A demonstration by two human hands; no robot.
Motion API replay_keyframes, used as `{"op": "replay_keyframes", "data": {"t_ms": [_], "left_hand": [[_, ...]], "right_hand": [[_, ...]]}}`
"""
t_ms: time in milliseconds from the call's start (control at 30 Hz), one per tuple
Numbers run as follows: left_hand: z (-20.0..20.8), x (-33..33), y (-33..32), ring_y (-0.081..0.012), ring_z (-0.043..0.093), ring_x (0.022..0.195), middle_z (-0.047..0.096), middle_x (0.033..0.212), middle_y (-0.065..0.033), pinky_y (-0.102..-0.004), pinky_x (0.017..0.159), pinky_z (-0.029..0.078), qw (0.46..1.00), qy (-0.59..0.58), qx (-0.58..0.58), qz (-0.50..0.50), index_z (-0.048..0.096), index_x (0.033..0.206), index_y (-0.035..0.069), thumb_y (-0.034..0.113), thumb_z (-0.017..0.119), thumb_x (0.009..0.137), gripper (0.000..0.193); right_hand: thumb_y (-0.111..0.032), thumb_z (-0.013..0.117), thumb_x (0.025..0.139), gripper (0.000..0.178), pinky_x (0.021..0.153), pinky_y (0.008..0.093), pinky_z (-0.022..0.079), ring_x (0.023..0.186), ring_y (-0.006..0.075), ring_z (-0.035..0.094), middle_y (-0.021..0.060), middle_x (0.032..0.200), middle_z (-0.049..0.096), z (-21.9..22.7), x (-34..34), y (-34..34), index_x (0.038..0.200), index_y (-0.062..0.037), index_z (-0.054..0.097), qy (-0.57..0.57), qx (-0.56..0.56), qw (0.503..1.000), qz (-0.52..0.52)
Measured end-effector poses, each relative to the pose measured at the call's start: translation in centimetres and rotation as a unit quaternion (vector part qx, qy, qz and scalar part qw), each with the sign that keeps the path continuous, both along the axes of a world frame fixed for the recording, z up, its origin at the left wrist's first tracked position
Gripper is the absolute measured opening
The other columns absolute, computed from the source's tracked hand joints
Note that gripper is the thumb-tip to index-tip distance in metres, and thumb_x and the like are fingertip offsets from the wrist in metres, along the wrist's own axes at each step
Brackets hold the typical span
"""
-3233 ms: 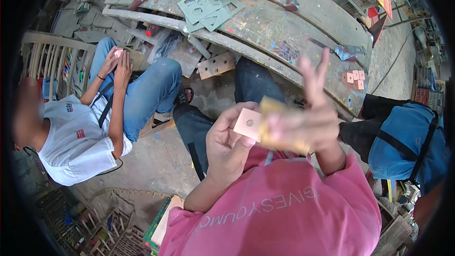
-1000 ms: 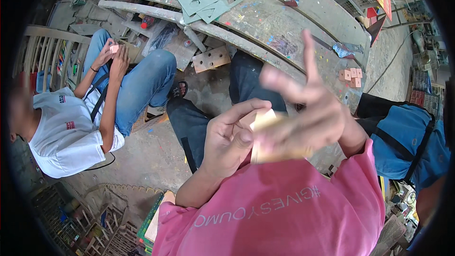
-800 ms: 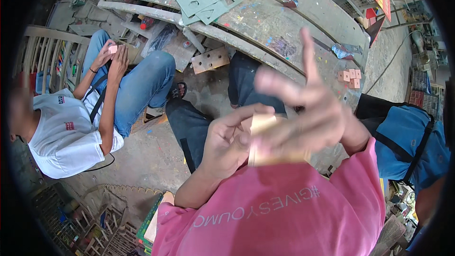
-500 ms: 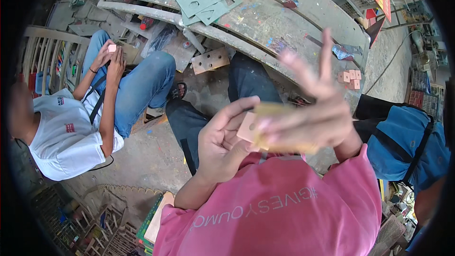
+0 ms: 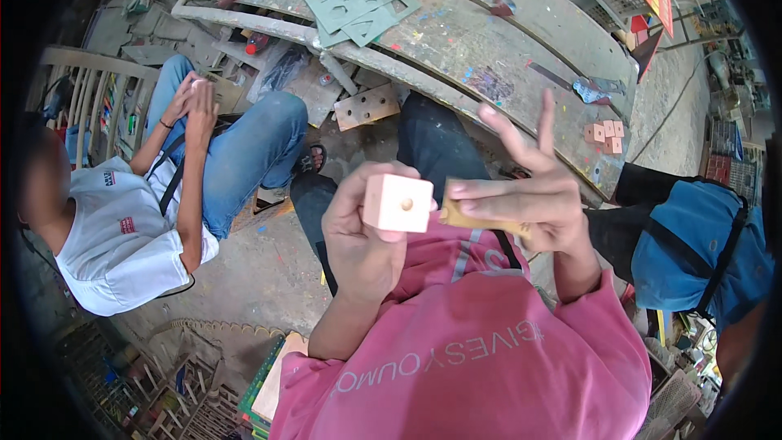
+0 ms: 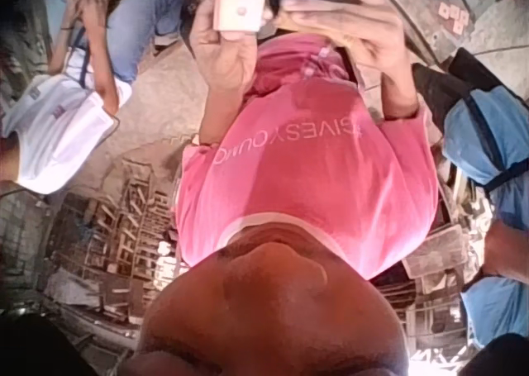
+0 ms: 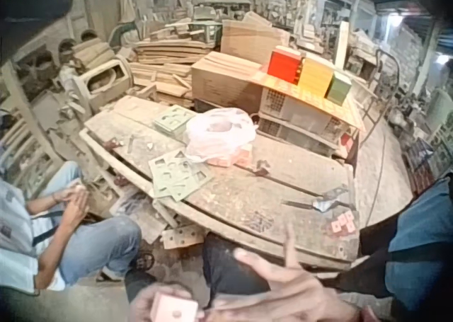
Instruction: The person uses a small knife to carve a hole into a small wooden block. They then use a sanding block to smooth the edges of the carved block. The person repeats this process on another wooden block, carving and sanding it.
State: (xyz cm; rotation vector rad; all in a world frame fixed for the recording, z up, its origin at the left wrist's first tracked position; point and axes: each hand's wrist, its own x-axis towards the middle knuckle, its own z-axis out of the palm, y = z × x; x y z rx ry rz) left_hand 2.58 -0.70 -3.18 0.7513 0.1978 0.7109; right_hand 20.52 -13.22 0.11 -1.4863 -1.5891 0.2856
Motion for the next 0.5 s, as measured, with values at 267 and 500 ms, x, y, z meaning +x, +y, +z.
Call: {"op": "replay_keyframes", "data": {"t_ms": [267, 500], "left_hand": [[0.5, 0.1, -1.3, -0.0204, 0.061, 0.103, 0.06, 0.113, -0.0142, -0.0346, 0.093, 0.051, 0.994, 0.111, -0.025, -0.007, 0.049, 0.121, -0.007, 0.01, 0.074, 0.081, 0.051], [0.2, -0.2, -1.3, -0.0269, 0.06, 0.109, 0.057, 0.121, -0.0198, -0.04, 0.099, 0.047, 0.995, 0.05, -0.087, -0.019, 0.044, 0.128, -0.008, 0.02, 0.072, 0.086, 0.058]], "right_hand": [[-0.026, 0.058, 0.083, 0.02, 0.106, 0.0697, -0.014, 0.133, 0.0466, 0.039, -0.0066, 0.101, 0.073, 1.4, -1.9, 1.3, 0.091, -0.02, 0.075, -0.157, 0.073, 0.984, -0.049], [-0.028, 0.059, 0.085, 0.021, 0.107, 0.0661, -0.019, 0.134, 0.0389, 0.042, -0.0088, 0.104, 0.072, 0.0, -0.6, -0.8, 0.095, -0.021, 0.076, -0.13, 0.1, 0.979, -0.117]]}}
